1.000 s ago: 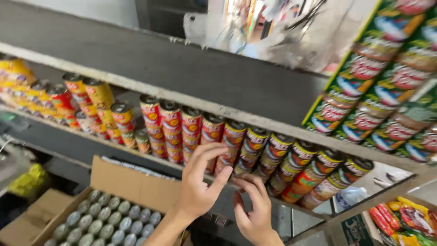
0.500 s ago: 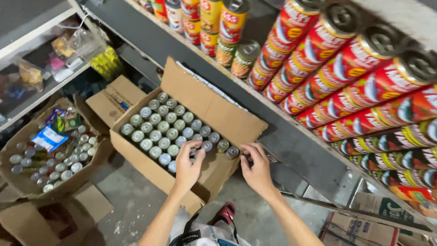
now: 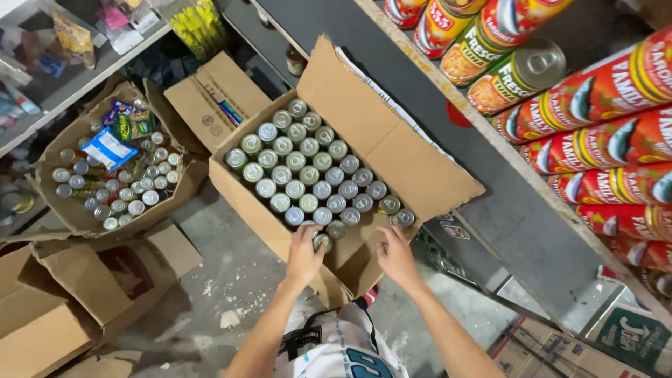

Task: Organizing and stocking various canned goods onto shelves in a store.

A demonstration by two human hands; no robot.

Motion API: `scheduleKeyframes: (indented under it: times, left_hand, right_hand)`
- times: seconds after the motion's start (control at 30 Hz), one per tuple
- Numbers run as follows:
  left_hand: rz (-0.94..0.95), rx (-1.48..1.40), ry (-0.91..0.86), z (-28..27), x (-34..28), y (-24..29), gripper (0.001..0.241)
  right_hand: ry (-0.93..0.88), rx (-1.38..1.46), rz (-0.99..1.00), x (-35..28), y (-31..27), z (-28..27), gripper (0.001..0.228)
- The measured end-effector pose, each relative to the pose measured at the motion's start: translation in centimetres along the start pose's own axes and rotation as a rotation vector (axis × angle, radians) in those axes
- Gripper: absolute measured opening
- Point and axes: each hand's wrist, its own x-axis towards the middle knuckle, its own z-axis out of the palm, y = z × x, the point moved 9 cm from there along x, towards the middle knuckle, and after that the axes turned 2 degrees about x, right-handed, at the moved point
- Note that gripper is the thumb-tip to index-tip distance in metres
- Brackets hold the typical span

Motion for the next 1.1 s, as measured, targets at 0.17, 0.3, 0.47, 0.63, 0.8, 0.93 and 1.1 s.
scheduleKeyframes:
  times: [0.17,0.3,0.47,0.63,0.8,0.93,1.1]
  left_hand:
    - [-0.059,0.186,-0.131,2.0,-0.3,-2.6,0.043]
    - [-0.022,0.411,-0.235,3.4,-0.5,-4.1,0.056]
    - [0.043,0.609,-0.317,5.4,-0.2,-4.9,0.054]
    - [0.029,0.751,-0.347,7.9,0.0,-7.6,0.051]
    - [-0.246,0.550,-0.500,6.0,1.3,-9.1,0.078]
    - [-0.303,0.433,-0.488,5.6,1.2,-10.6,0.070]
    - [-0.251,0.199,-0.339,3.4,1.6,-8.7,0.063]
  right_hand:
    - [-0.044,0.010,-0.012,0.5,3.9,5.5,0.042]
    - [-0.175,-0.040,0.077,0.7,3.2,9.1,0.041]
    - [-0.285,-0.225,0.174,2.0,0.7,11.0,0.071]
    - [-0.501,-0.508,0.087,2.7,-0.5,14.2,0.082]
    - [-0.637,-0.626,0.009,2.6,1.4,19.0,0.095]
    - [-0.671,-0.653,0.104,2.7,1.8,20.1,0.091]
    - [-0.652,-0.573,0.102,3.8,0.4,18.4,0.061]
